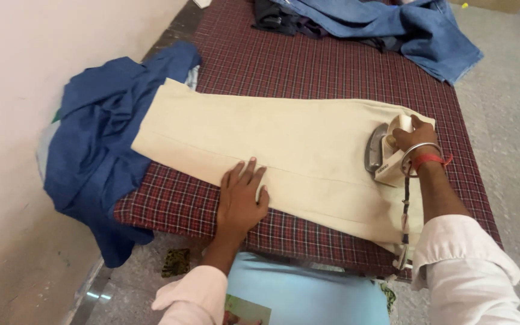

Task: The person irons a light-colored pair of trousers laid flat on a checkered ironing board. They use a handheld electric iron, moving it back and forth along the fabric while holding the garment steady with the other hand. Other folded clothes are visible nearby.

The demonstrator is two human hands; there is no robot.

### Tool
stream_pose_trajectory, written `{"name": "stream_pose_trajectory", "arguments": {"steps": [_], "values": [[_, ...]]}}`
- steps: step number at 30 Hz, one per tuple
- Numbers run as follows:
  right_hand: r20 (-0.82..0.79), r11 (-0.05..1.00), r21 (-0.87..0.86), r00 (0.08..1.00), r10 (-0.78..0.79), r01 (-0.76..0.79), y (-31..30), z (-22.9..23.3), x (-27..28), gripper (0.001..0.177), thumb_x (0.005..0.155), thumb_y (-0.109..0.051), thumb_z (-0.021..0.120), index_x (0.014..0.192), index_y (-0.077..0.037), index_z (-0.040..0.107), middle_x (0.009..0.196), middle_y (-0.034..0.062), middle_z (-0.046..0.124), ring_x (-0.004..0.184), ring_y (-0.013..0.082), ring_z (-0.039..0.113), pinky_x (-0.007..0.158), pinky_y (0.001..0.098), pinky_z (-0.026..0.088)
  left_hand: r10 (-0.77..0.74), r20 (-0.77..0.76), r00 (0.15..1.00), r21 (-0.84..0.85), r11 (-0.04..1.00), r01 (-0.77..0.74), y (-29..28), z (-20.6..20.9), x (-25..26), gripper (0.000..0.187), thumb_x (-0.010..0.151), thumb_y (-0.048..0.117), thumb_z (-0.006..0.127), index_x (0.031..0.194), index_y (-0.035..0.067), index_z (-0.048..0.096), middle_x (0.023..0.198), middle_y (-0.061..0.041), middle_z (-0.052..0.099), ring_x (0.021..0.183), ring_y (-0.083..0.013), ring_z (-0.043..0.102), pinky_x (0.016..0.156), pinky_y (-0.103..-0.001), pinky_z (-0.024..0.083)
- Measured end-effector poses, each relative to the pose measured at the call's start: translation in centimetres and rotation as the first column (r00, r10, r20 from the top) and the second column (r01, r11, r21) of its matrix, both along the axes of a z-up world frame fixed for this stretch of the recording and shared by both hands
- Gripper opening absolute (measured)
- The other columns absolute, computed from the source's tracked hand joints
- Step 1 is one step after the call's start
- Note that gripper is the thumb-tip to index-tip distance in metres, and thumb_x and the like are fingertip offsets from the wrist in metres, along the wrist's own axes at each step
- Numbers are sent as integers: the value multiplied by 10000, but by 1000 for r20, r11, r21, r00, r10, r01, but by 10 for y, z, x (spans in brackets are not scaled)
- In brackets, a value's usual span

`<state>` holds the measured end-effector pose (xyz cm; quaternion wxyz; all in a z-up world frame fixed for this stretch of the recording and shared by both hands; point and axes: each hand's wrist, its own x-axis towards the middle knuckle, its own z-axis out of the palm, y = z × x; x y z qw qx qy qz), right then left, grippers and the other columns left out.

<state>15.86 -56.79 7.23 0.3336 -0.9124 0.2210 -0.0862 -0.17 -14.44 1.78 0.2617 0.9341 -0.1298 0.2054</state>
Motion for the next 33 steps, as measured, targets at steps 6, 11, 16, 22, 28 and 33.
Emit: {"name": "stream_pose_trajectory", "arguments": {"steps": [6, 11, 16, 22, 28, 33], "values": [[-121, 988, 151, 993, -7, 26, 13, 8, -7, 749, 784, -243, 715, 1484, -51, 533, 1160, 253, 726, 947, 355, 748, 788, 451, 593, 0, 22, 1000, -2, 1000, 0, 0, -3, -2, 473, 933, 266, 543, 1343, 57, 651, 1493, -198, 545, 1403, -381, 447, 1168, -532, 297], [-37, 986, -168, 999, 15, -21, 65, -7, -49, 572, 808, -305, 697, 1325, -64, 655, 1137, 275, 724, 1050, 437, 694, 936, 492, 539, 3, 29, 1000, 5, 1000, -3, 1, -6, -2, 482, 928, 271, 553, 1350, 58, 645, 1502, -203, 537, 1411, -385, 452, 1175, -530, 303], [-47, 987, -162, 999, -24, 16, 93, 16, -73, 610, 807, -310, 656, 1365, -70, 608, 1121, 285, 709, 1053, 449, 692, 955, 498, 535, -5, -2, 1000, 14, 1000, 5, 1, -6, -3, 486, 944, 272, 536, 1367, 53, 635, 1512, -207, 522, 1415, -394, 441, 1178, -548, 293], [23, 994, -98, 999, -44, 46, 96, 22, -56, 582, 819, -301, 672, 1355, -78, 633, 1135, 269, 720, 1074, 420, 704, 976, 475, 538, -9, -11, 1000, -1, 1000, 9, 0, -1, -2, 483, 951, 268, 524, 1366, 49, 638, 1512, -214, 518, 1419, -399, 430, 1175, -558, 279], [32, 995, -94, 999, -37, 39, 83, 13, -13, 646, 809, -296, 665, 1416, -98, 570, 1177, 269, 697, 1092, 424, 683, 972, 470, 527, -11, -13, 1000, -8, 1000, 11, 0, 1, -1, 476, 946, 253, 528, 1356, 39, 641, 1506, -210, 534, 1421, -393, 440, 1179, -550, 289], [-77, 986, -163, 996, -39, 26, 69, -4, 19, 638, 883, -335, 620, 1421, -17, 490, 1193, 334, 677, 1116, 475, 665, 995, 495, 513, -4, -12, 1000, -7, 1000, 4, 1, 2, 1, 471, 939, 247, 531, 1347, 42, 648, 1491, -209, 543, 1405, -394, 449, 1169, -547, 296]]}}
